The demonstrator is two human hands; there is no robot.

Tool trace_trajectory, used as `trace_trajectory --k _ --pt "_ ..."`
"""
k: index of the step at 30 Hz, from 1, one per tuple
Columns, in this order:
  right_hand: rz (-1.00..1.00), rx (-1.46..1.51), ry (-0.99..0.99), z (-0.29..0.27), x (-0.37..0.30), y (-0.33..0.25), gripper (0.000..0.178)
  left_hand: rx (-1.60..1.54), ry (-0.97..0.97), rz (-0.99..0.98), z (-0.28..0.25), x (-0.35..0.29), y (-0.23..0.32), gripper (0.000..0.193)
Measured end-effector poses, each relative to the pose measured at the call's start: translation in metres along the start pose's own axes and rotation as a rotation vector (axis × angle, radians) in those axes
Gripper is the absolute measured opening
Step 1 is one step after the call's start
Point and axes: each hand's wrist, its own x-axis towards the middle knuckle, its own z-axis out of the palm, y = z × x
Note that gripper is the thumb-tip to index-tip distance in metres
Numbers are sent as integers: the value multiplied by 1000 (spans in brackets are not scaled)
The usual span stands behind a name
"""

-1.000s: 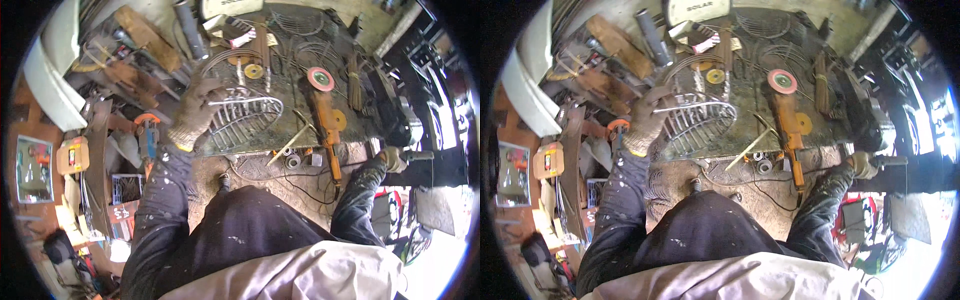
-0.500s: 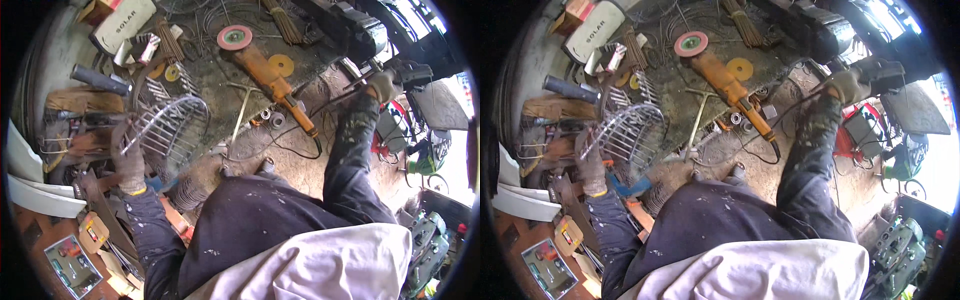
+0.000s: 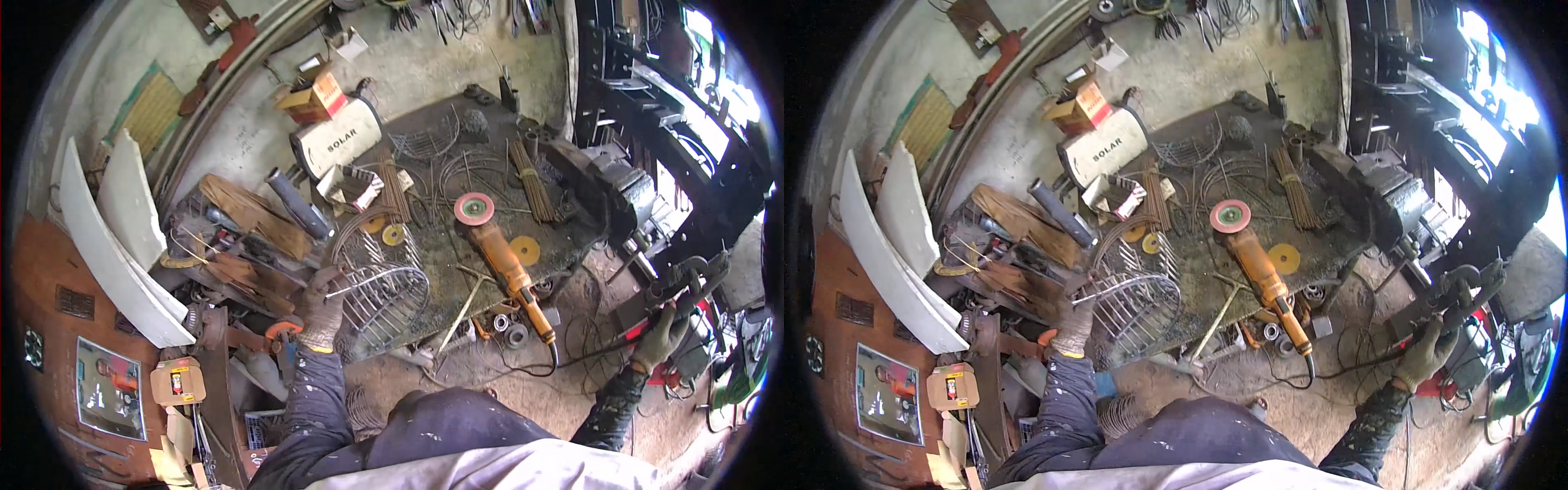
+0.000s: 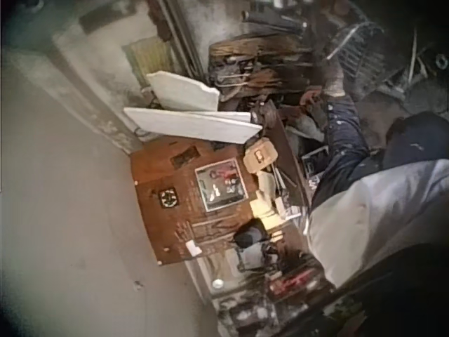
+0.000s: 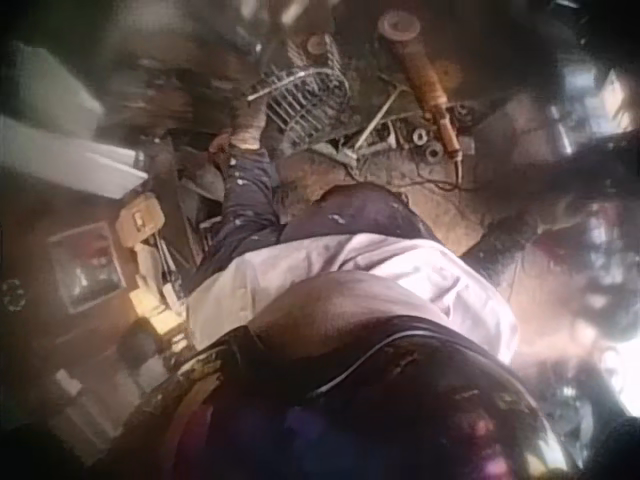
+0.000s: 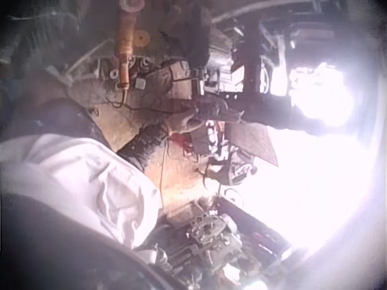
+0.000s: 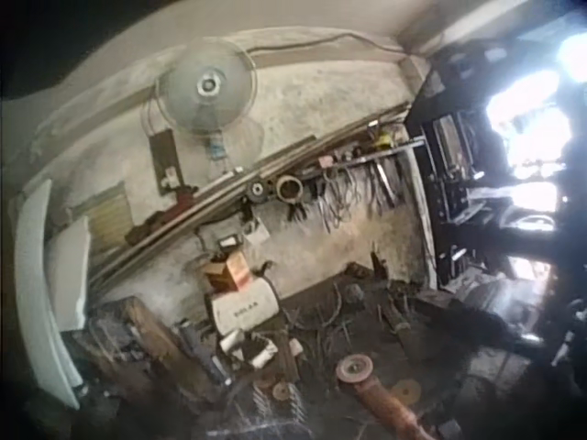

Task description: The person welds metal bars onto a curved frame using a welding rod. They then use a chipping hammer to remove slag from the weld points and continue welding while holding a protective mask in front of their face.

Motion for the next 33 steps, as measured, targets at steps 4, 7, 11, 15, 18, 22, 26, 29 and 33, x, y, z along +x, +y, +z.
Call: trace_trajectory --k 4,7,11,15,18,22,26,29,33 --pt "-100 142 -75 -3 -23 -22 32 -2 -11 -4 -8 -2 -8 33" --pt "-100 107 -123 -9 -43 -47 31 -65 -29 83 -14 -7 -23 35" --pt "-141 -6 -127 -25 -60 -55 40 63 -116 -210 -7 8 -4 35" --pt "-208 -229 -38 -18 -82 -81 54 297 -180 -243 -8 5 -12 38" --pt "-247 -382 -74 -20 -95 -77 55 211 -190 -269 -21 -1 -46 41" --pt "-65 -148 -108 -20 -133 -102 56 86 -312 -346 1 7 2 43" --pt "-92 -333 -57 -42 -179 -119 57 229 -209 22 -2 12 10 45" --pt "-76 -298 -7 -47 -223 -135 58 61 -145 120 -24 36 1 43" --pt "-111 -336 76 -61 -279 -146 58 40 -252 448 -34 75 -7 33"
